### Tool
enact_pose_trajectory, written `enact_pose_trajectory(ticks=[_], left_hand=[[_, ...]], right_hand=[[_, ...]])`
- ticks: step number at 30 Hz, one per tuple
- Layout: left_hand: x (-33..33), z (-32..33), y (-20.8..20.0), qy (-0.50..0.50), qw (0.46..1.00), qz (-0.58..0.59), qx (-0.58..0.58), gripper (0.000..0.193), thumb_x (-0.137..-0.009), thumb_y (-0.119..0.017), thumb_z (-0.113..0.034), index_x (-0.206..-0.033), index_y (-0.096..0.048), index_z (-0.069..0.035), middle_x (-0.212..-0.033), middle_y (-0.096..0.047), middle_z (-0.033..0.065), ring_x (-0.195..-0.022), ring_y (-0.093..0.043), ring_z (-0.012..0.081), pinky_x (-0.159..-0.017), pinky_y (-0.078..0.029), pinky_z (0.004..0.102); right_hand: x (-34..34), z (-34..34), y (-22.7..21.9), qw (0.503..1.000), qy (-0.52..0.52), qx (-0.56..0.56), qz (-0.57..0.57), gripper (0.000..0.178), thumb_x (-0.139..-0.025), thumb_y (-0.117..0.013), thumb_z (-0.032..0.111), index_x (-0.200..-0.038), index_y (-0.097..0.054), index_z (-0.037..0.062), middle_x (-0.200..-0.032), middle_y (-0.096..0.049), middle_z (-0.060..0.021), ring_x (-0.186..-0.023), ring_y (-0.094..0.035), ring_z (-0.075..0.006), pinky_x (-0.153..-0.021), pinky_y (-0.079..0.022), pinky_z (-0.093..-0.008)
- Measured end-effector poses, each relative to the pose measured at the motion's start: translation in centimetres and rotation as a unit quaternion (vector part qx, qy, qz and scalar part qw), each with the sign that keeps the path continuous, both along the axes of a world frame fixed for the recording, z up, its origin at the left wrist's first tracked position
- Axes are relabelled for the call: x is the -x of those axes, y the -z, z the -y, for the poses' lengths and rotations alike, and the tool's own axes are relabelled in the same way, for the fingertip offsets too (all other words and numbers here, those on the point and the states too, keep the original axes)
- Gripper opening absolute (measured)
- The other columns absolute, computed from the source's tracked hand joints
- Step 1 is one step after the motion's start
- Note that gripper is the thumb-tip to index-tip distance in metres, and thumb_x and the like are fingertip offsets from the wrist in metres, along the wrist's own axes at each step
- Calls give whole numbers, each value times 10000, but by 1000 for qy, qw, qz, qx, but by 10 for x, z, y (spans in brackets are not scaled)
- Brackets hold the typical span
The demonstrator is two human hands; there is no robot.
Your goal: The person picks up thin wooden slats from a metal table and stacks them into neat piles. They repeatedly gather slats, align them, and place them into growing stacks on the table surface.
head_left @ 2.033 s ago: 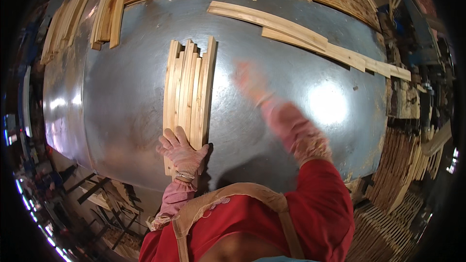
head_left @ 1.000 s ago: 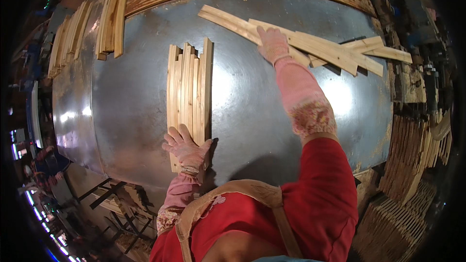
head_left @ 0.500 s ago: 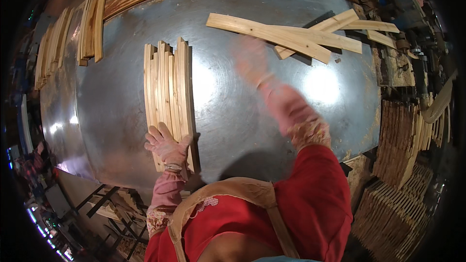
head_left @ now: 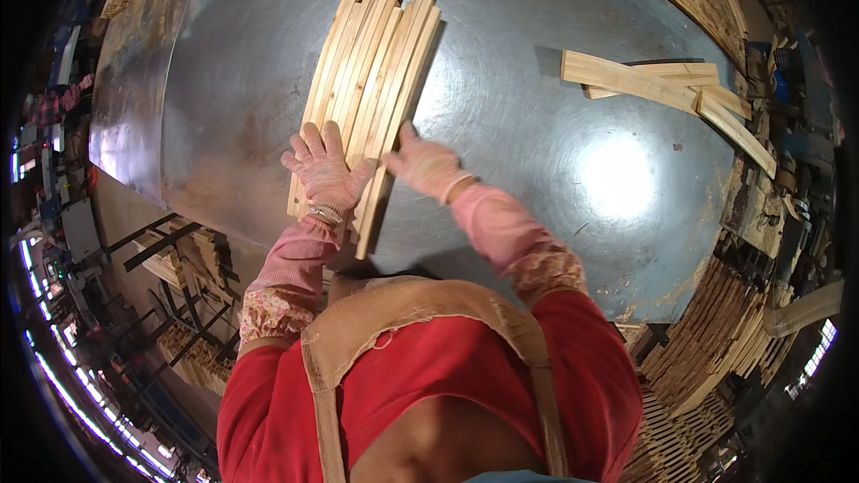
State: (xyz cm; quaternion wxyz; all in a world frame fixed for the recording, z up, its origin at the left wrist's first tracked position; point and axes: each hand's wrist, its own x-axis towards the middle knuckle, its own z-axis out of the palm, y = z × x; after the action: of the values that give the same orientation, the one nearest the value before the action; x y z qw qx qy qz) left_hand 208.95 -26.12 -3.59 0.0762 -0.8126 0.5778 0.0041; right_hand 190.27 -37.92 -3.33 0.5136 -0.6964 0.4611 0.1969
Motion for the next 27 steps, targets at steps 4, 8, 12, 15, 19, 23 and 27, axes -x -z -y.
enact_pose_trajectory(ticks=[4,8,12,15,19,23,27], left_hand=[[-2,-4,6,3,1000,5,21,1156,-771,-607,-868,-1573,-460,-48,-1559,-420,283,-1389,-384,487,-1117,-244,706],[6,3,-16,-44,996,-74,-27,1128,-766,-637,-844,-1561,-472,-60,-1552,-421,267,-1404,-374,482,-1123,-238,708],[6,3,-2,-21,1000,0,3,1056,-811,-661,-792,-1548,-482,-57,-1562,-419,260,-1391,-390,473,-1106,-254,700],[4,-1,-8,-21,999,-28,20,1015,-845,-646,-780,-1537,-497,-52,-1562,-420,264,-1388,-396,481,-1108,-249,710],[-1,-13,-2,-19,997,-26,72,909,-896,-657,-682,-1533,-514,-51,-1550,-438,261,-1388,-392,512,-1113,-247,717],[-24,0,-15,-68,981,-183,5,930,-902,-707,-609,-1612,-451,-64,-1650,-407,256,-1467,-418,505,-1183,-326,641],[-61,-24,-3,-183,942,-281,30,984,-878,-775,-549,-1645,-394,-65,-1575,-507,295,-1402,-537,473,-1147,-468,531]], right_hand=[[55,20,61,937,-32,325,122,867,-1016,-628,551,-1673,-365,51,-1377,-696,-220,-1299,-651,-387,-1103,-503,-524],[192,163,-5,828,-53,558,7,477,-971,-649,270,-1426,-656,128,-1472,-631,-184,-1399,-560,-390,-1186,-435,-501],[299,220,10,857,-76,457,-224,694,-979,-693,458,-1576,-481,175,-1494,-605,-190,-1425,-531,-401,-1170,-444,-544],[266,226,-11,870,-89,403,-267,742,-985,-656,542,-1603,-446,189,-1431,-642,-217,-1389,-561,-417,-1149,-460,-535],[143,212,-18,947,65,297,-102,763,-1034,-521,674,-1519,-548,86,-1266,-733,-210,-1187,-682,-441,-1041,-509,-524],[38,161,53,967,217,118,57,798,-1073,-387,657,-1479,-612,7,-1443,-663,-276,-1391,-585,-463,-1175,-428,-498],[-38,87,51,940,266,213,20,790,-1055,-463,656,-1523,-574,30,-1451,-648,-286,-1372,-604,-450,-1179,-441,-499]])
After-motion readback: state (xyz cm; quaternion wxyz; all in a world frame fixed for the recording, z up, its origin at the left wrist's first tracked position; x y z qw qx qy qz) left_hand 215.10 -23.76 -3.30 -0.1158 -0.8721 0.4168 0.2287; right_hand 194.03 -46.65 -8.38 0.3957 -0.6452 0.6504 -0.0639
